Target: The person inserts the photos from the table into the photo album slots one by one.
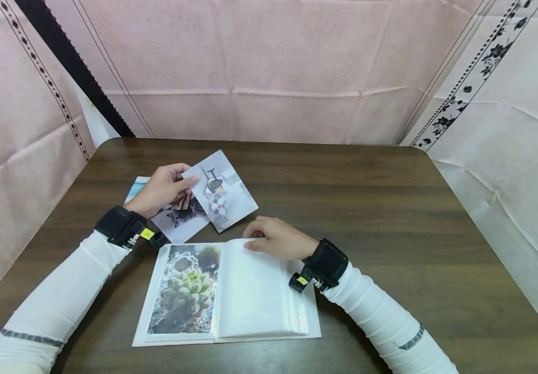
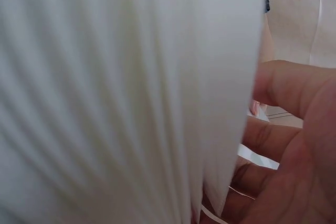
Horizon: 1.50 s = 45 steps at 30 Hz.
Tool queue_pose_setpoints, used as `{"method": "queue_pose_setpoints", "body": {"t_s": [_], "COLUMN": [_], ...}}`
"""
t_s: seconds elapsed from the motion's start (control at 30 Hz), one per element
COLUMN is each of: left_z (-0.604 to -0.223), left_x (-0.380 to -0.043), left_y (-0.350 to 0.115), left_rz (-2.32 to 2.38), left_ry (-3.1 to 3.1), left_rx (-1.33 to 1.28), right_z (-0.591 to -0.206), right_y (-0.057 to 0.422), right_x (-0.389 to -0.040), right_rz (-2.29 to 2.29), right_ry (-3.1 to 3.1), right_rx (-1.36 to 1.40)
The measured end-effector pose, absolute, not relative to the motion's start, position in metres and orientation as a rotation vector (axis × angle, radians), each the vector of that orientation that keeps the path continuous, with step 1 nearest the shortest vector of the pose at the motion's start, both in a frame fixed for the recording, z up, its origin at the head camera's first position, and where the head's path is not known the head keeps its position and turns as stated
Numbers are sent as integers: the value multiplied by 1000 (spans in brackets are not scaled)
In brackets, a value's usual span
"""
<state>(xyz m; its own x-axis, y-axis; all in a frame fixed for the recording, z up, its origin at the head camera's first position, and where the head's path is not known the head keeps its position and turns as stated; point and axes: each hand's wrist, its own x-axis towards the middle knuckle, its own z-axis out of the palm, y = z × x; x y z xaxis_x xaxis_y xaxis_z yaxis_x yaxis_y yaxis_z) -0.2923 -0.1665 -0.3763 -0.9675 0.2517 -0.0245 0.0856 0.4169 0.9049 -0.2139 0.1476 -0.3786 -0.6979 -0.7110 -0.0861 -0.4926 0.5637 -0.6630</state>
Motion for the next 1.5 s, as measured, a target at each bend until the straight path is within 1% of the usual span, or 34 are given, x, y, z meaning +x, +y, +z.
{"method": "queue_pose_setpoints", "body": {"t_s": [0.27,0.53,0.77,0.97,1.5], "left_z": [-379,-379,-378,-378,-382], "left_x": [-295,-295,-295,-294,-296], "left_y": [-165,-164,-163,-164,-163], "left_rz": [1560,1574,1567,1563,1572], "left_ry": [2539,2566,2568,2570,2545], "left_rx": [284,241,248,232,253], "right_z": [-379,-375,-373,-370,-369], "right_y": [147,148,143,142,143], "right_x": [-213,-213,-209,-208,-209], "right_rz": [-889,-826,-808,-782,-844], "right_ry": [2435,2470,2507,2554,2568], "right_rx": [-1012,-929,-934,-877,-823]}}
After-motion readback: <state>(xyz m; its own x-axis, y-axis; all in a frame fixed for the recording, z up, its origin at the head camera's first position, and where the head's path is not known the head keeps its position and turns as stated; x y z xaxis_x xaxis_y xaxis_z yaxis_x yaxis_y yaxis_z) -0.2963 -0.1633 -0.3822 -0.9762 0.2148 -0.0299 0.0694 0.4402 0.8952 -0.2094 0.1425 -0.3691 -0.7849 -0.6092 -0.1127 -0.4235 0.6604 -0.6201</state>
